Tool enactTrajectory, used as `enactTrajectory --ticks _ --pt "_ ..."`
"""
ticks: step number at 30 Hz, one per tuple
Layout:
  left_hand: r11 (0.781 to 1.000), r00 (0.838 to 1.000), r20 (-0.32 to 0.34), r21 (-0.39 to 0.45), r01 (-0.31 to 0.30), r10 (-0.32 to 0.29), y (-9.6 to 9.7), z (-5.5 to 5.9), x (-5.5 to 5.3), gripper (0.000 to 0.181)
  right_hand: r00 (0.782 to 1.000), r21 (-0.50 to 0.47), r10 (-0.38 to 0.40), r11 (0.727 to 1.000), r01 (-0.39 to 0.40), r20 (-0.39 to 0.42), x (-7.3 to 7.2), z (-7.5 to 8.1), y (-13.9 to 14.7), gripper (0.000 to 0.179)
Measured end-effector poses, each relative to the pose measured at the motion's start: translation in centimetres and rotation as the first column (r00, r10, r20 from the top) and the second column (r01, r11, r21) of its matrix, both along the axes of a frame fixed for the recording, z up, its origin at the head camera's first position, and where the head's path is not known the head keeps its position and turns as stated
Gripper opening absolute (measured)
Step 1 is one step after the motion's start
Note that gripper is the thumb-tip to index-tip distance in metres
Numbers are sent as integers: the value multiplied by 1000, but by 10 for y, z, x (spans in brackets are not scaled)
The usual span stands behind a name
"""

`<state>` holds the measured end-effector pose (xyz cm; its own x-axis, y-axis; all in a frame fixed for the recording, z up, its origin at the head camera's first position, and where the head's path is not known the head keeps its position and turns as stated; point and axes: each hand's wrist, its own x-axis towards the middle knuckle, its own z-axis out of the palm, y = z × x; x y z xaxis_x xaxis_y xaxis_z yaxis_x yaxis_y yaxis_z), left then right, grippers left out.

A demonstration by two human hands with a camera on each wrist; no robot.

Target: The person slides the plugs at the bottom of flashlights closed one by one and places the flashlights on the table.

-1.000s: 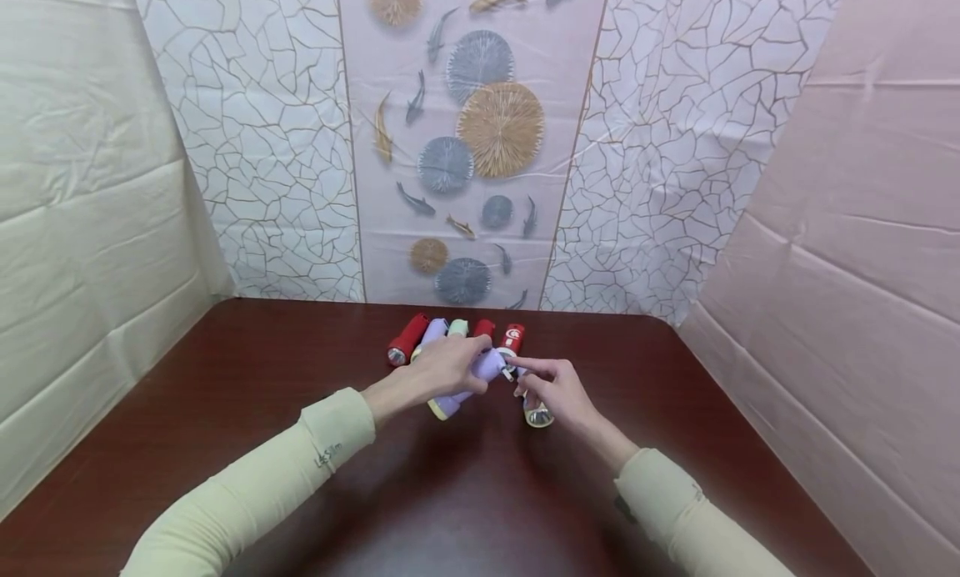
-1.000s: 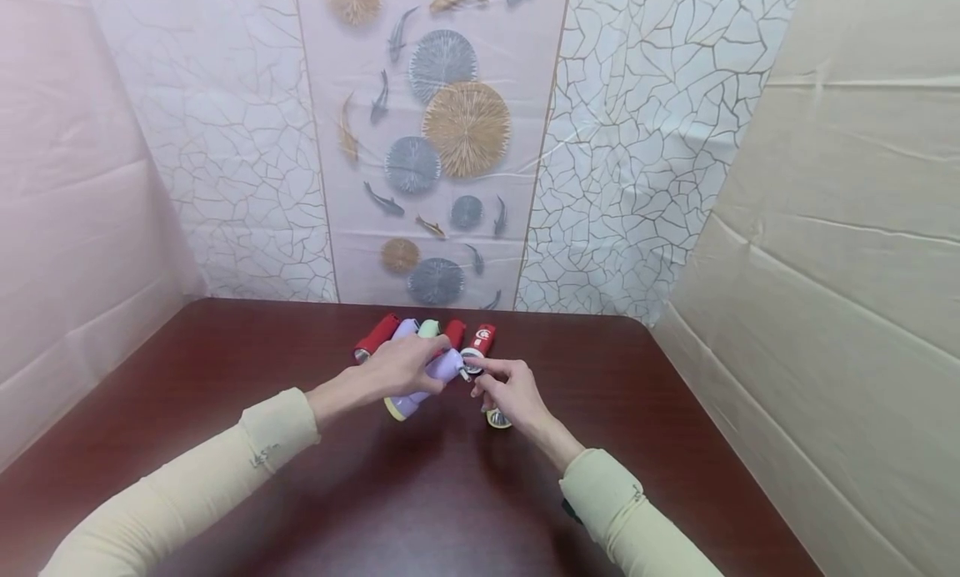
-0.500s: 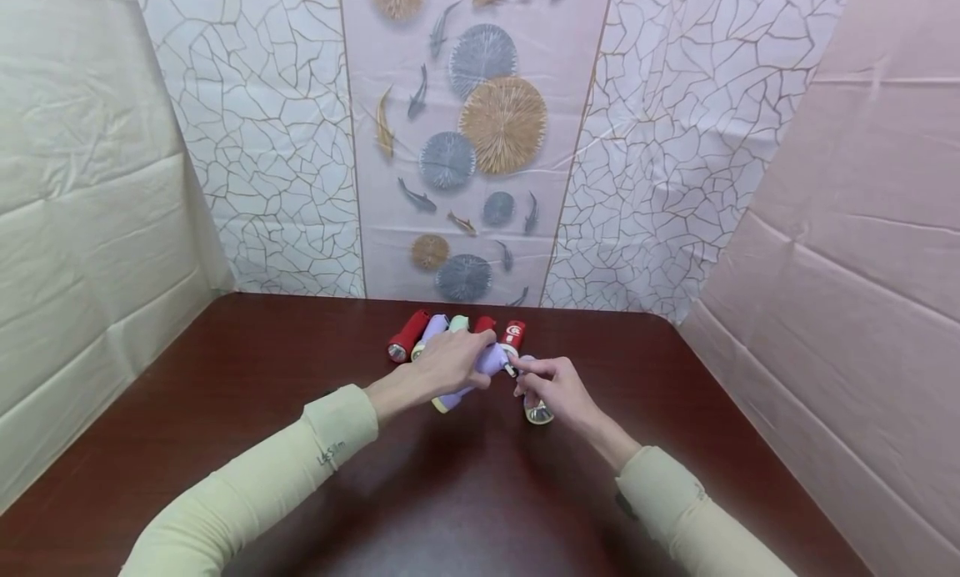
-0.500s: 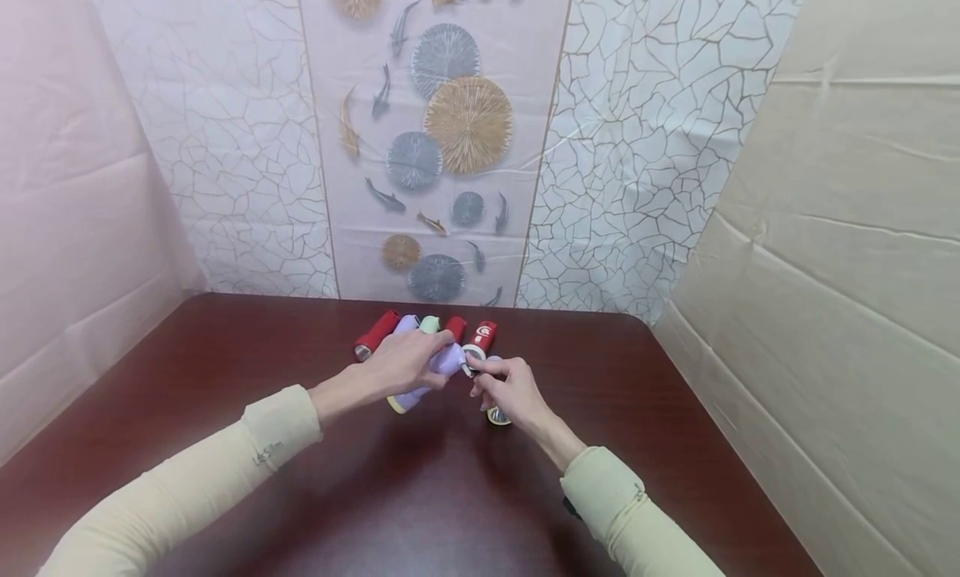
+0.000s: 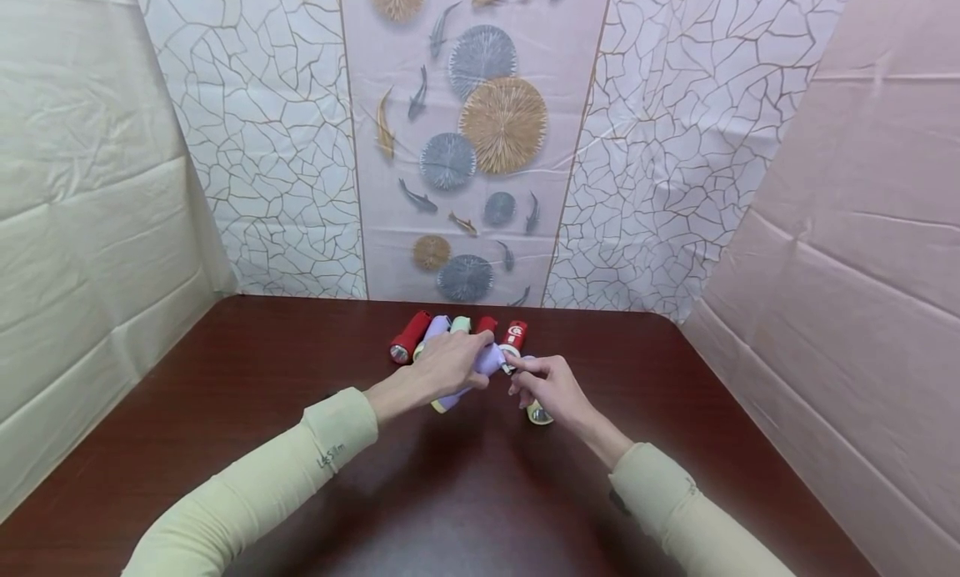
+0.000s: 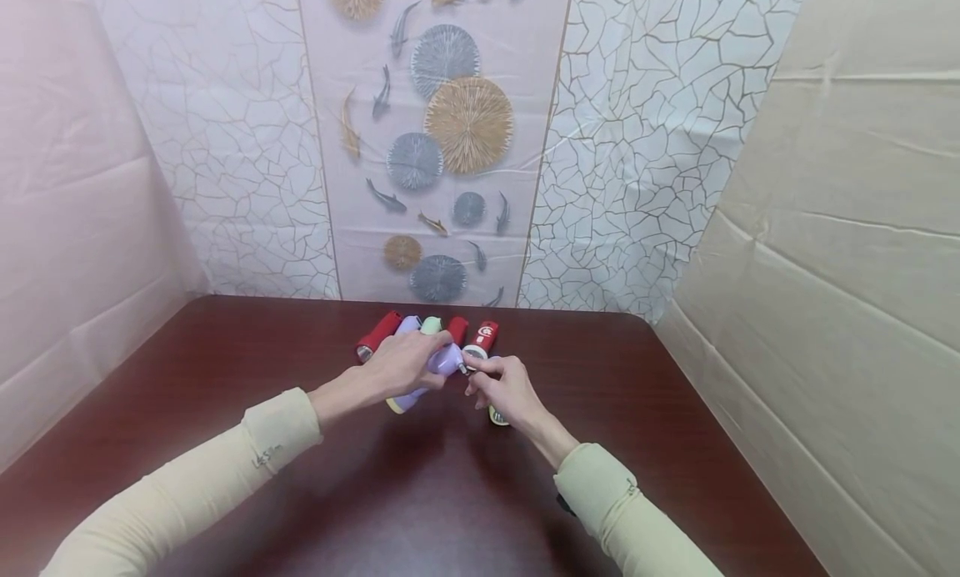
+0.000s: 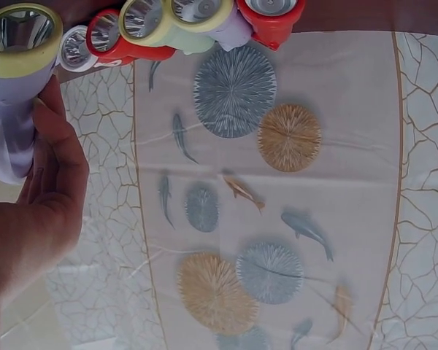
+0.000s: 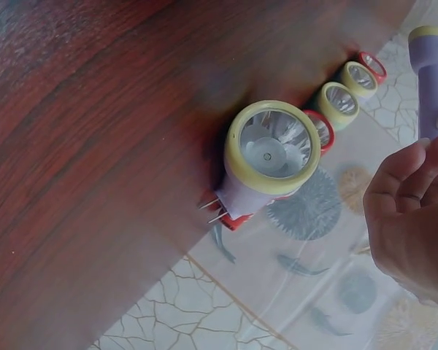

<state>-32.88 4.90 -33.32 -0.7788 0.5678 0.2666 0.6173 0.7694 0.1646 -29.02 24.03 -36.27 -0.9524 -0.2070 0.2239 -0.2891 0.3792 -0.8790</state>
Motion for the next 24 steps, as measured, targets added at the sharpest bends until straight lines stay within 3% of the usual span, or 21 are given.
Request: enactTrajectory --ticks 6,24 --pt "1000 999 37 10 10 -10 2 -2 0 37 1000 -5 -4 1000 4 19 -2 -2 0 35" --pt "1000 999 33 17 1 -2 8 -3 5 37 999 -12 -14 1000 15 29 -3 -5 2 38"
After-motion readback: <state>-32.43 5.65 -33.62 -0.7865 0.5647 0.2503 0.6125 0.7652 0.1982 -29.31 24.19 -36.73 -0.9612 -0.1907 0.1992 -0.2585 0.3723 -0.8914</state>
